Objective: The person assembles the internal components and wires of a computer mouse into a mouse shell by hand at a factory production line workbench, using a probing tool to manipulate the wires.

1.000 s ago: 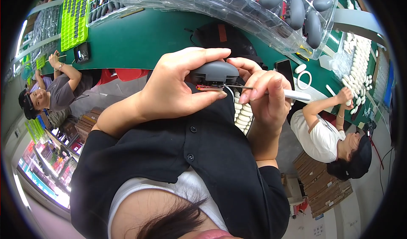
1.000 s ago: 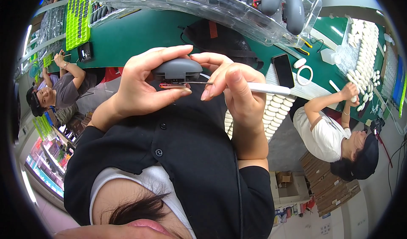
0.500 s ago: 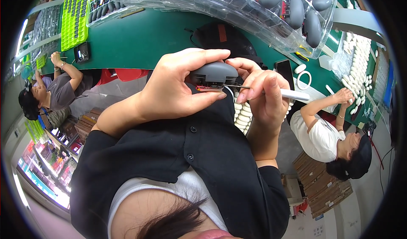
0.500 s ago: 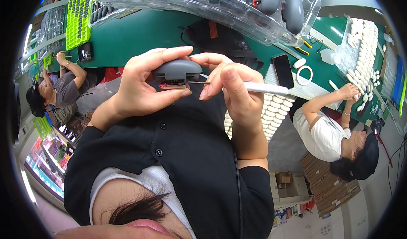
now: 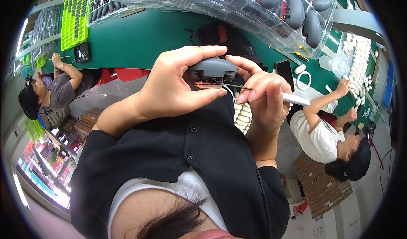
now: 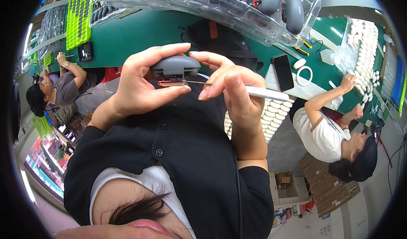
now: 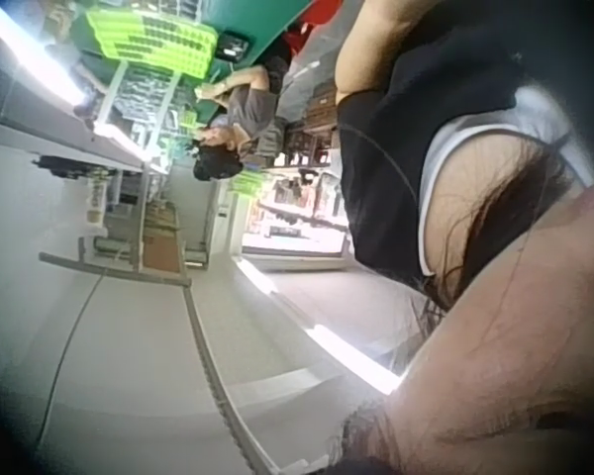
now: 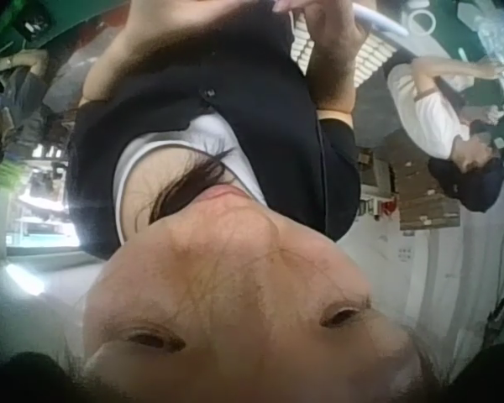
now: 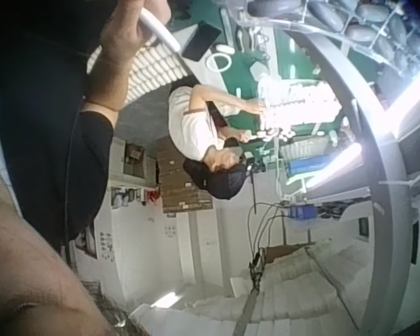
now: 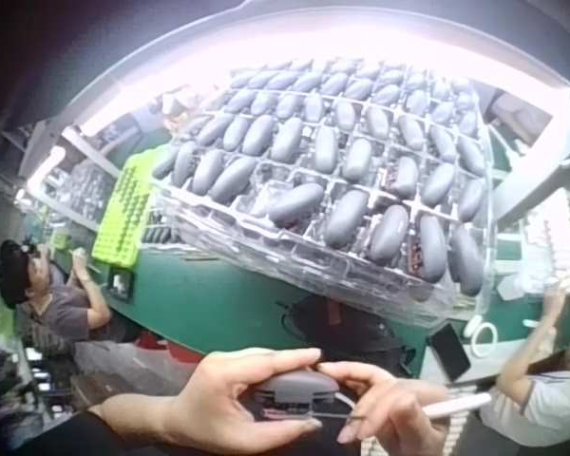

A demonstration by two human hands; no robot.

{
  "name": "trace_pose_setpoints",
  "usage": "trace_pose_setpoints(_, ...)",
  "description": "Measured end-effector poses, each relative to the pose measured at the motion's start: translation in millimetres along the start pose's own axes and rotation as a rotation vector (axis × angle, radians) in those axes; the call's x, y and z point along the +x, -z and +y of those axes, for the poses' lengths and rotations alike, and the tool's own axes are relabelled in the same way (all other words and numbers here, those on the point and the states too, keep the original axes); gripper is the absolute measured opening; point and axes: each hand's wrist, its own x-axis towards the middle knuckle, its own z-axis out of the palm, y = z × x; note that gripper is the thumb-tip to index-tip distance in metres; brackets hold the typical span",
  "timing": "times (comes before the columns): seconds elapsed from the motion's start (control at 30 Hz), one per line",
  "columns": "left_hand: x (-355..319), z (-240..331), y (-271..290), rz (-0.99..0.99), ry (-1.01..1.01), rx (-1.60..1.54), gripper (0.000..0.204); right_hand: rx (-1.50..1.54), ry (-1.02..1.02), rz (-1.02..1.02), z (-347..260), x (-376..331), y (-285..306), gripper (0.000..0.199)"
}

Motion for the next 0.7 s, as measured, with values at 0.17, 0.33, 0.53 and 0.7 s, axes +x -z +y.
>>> trace_pose_setpoints(0.17, -0.7, -2.0, 0.2, 0.003, -0.013, 0.022, 0.058, 0.008, 0.010, 0.016, 2.7, 0.3, -1.6, 0.046)
trace_pose_setpoints(0.33, -1.9, -2.7, 1.1, 0.004, -0.005, 0.033, 0.058, 0.020, 0.011, 0.022, 4.0, 0.1, -3.2, 0.046)
trace_pose_setpoints(0.53, -2.9, -4.7, 2.6, 0.011, -0.049, 0.077, 0.056, -0.002, 0.007, 0.027, 5.2, 1.0, -4.4, 0.049)
trace_pose_setpoints(0.7, -4.7, -5.8, 4.1, 0.007, -0.067, 0.104, 0.056, -0.088, 0.011, -0.080, 4.3, 0.8, -2.4, 0.049)
